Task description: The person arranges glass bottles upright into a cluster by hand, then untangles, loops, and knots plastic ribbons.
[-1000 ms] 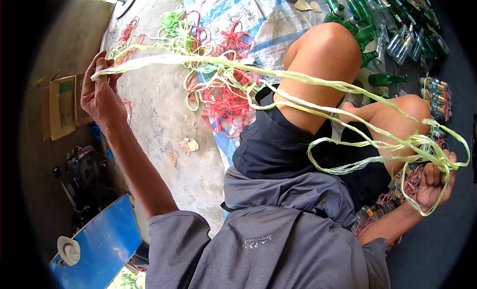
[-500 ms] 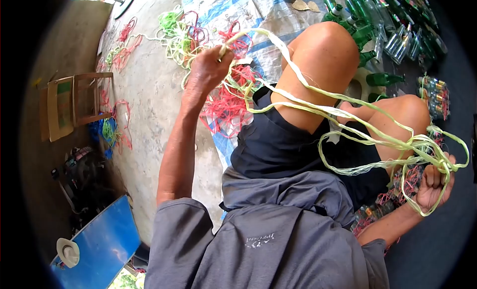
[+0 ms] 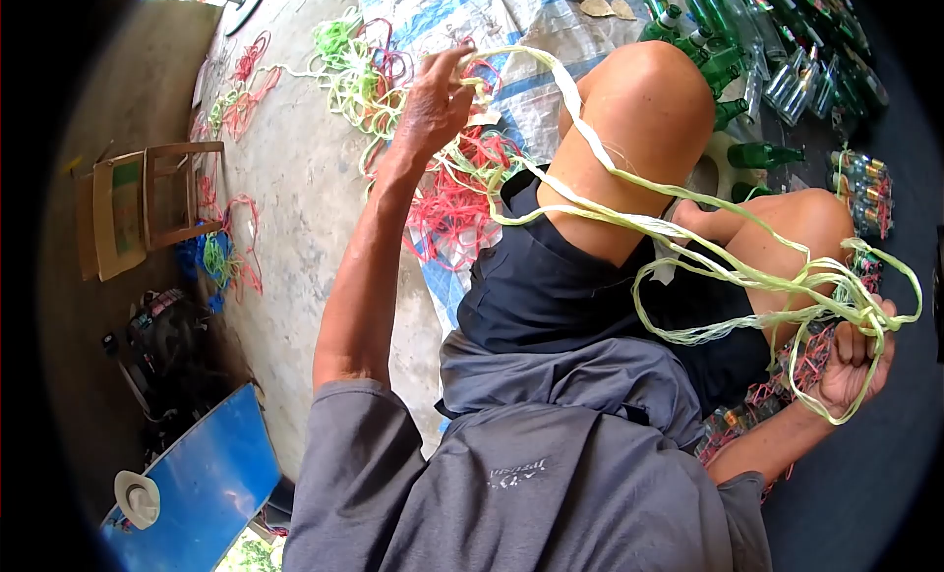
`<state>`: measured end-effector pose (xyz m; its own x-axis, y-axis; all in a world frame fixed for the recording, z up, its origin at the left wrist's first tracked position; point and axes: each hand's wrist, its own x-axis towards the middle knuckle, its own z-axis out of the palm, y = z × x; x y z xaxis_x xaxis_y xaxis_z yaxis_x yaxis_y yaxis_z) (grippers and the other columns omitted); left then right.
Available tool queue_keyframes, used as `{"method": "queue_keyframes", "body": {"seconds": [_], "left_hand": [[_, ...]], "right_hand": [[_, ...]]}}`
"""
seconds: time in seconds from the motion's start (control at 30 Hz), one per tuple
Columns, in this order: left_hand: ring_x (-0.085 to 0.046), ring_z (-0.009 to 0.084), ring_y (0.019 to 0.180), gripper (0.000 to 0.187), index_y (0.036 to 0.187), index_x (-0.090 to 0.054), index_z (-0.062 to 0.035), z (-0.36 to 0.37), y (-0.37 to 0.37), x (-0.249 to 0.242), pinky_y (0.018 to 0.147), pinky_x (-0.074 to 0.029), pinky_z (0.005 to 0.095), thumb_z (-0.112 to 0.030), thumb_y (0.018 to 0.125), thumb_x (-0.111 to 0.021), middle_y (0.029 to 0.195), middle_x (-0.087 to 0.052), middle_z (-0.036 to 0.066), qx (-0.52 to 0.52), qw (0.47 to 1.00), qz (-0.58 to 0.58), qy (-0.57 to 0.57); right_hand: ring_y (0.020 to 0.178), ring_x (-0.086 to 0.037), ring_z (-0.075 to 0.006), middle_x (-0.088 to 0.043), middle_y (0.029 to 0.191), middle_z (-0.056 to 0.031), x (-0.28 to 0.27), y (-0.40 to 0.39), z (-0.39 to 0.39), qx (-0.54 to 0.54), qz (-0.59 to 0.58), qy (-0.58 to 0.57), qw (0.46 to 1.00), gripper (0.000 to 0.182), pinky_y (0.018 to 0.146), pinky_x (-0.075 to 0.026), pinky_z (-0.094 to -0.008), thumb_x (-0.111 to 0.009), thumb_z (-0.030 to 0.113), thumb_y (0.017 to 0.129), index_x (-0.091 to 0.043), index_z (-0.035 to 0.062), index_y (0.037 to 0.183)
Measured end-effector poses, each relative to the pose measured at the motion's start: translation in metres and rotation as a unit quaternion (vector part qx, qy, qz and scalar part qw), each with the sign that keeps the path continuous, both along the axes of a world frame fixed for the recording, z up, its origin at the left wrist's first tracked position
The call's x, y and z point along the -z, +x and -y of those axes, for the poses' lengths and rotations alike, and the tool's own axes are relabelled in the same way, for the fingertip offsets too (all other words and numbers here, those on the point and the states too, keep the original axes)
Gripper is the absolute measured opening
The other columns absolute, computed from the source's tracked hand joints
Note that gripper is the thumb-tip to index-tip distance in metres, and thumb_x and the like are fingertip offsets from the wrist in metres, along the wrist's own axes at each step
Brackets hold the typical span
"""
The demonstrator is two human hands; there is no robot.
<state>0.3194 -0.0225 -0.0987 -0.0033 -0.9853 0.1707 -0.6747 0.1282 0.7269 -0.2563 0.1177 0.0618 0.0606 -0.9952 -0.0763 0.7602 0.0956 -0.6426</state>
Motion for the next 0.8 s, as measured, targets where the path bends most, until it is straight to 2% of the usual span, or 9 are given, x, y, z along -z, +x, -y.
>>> {"method": "queue_keyframes", "body": {"seconds": [0.07,0.2,0.23,0.37,0.4,0.43,0.5,0.6,0.8], "left_hand": [[-0.075,0.0264,0.097,0.054,0.145,-0.053,-0.0058,0.004,0.000,-0.005,0.084,-0.061,0.0378,-0.004,0.093,-0.068,0.138,-0.052,0.021,-0.016,1.000,0.000,0.006],[-0.074,0.0215,0.086,0.045,0.135,-0.060,-0.0030,-0.019,0.012,0.048,0.073,-0.060,0.0361,-0.003,0.091,-0.066,0.118,-0.066,0.018,-0.084,0.992,0.094,-0.024],[-0.071,0.0169,0.080,0.040,0.131,-0.064,-0.0022,-0.030,0.019,0.074,0.069,-0.057,0.0348,-0.002,0.091,-0.065,0.110,-0.069,0.014,-0.058,0.996,0.010,0.068],[-0.068,0.0124,0.080,0.037,0.130,-0.065,-0.0049,-0.083,-0.008,0.080,0.070,-0.054,0.0307,0.000,0.093,-0.064,0.117,-0.071,0.010,0.020,0.988,-0.010,0.155],[-0.070,0.0157,0.087,0.036,0.130,-0.065,-0.0057,-0.091,-0.015,0.081,0.077,-0.056,0.0314,-0.002,0.094,-0.067,0.117,-0.071,0.011,0.031,0.978,-0.070,0.194],[-0.070,0.0191,0.092,0.038,0.129,-0.064,-0.0044,-0.098,-0.019,0.089,0.083,-0.055,0.0332,-0.004,0.092,-0.072,0.112,-0.070,0.012,0.047,0.988,-0.072,0.131],[-0.071,0.0291,0.089,0.025,0.121,-0.069,-0.0027,-0.105,-0.025,0.096,0.077,-0.055,0.0391,-0.013,0.098,-0.071,0.100,-0.070,0.018,0.048,0.981,-0.131,0.134],[-0.070,0.0346,0.087,0.017,0.111,-0.071,-0.0006,-0.113,-0.019,0.086,0.075,-0.053,0.0410,-0.013,0.101,-0.065,0.096,-0.068,0.020,0.043,0.988,-0.008,0.147],[-0.066,0.0273,0.077,0.012,0.103,-0.074,-0.0004,-0.132,0.036,0.103,0.071,-0.051,0.0388,-0.009,0.098,-0.067,0.087,-0.065,0.015,0.034,0.987,0.008,0.154]], "right_hand": [[0.051,-0.024,-0.0066,-0.034,0.069,0.0015,0.004,-0.004,-0.003,-0.007,0.002,0.001,1.000,0.009,0.047,-0.023,-0.0257,-0.051,0.001,0.106,-0.045,0.0035,0.100],[0.051,-0.024,-0.0064,-0.034,0.067,0.0016,0.008,0.002,-0.006,0.001,0.006,0.000,1.000,0.007,0.046,-0.023,-0.0259,-0.052,0.002,0.105,-0.046,0.0030,0.102],[0.051,-0.024,-0.0063,-0.034,0.066,0.0017,0.010,0.002,-0.006,0.006,0.009,0.006,1.000,0.006,0.046,-0.022,-0.0260,-0.052,0.002,0.105,-0.047,0.0029,0.102],[0.051,-0.023,-0.0065,-0.036,0.069,0.0011,0.014,0.000,-0.005,-0.001,0.005,-0.004,1.000,0.005,0.046,-0.021,-0.0258,-0.052,0.001,0.105,-0.047,0.0019,0.105],[0.051,-0.023,-0.0065,-0.036,0.070,0.0009,0.012,0.005,-0.002,-0.006,0.003,-0.008,1.000,0.005,0.046,-0.021,-0.0258,-0.052,0.001,0.105,-0.047,0.0017,0.105],[0.051,-0.023,-0.0066,-0.036,0.071,0.0008,0.012,0.006,-0.001,-0.012,0.002,-0.013,1.000,0.005,0.045,-0.021,-0.0257,-0.052,0.000,0.104,-0.047,0.0015,0.106],[0.050,-0.023,-0.0063,-0.037,0.072,0.0006,0.013,0.006,-0.001,-0.001,0.001,-0.009,1.000,0.005,0.045,-0.021,-0.0256,-0.052,0.000,0.104,-0.048,0.0008,0.107],[0.050,-0.024,-0.0057,-0.037,0.073,0.0006,0.015,0.003,-0.003,0.011,0.000,0.008,1.000,0.007,0.045,-0.021,-0.0252,-0.053,0.000,0.104,-0.048,0.0000,0.109],[0.048,-0.025,-0.0048,-0.036,0.069,0.0017,0.018,0.009,-0.003,0.005,0.016,-0.007,1.000,0.007,0.044,-0.022,-0.0246,-0.054,0.001,0.103,-0.047,0.0026,0.102]]}}
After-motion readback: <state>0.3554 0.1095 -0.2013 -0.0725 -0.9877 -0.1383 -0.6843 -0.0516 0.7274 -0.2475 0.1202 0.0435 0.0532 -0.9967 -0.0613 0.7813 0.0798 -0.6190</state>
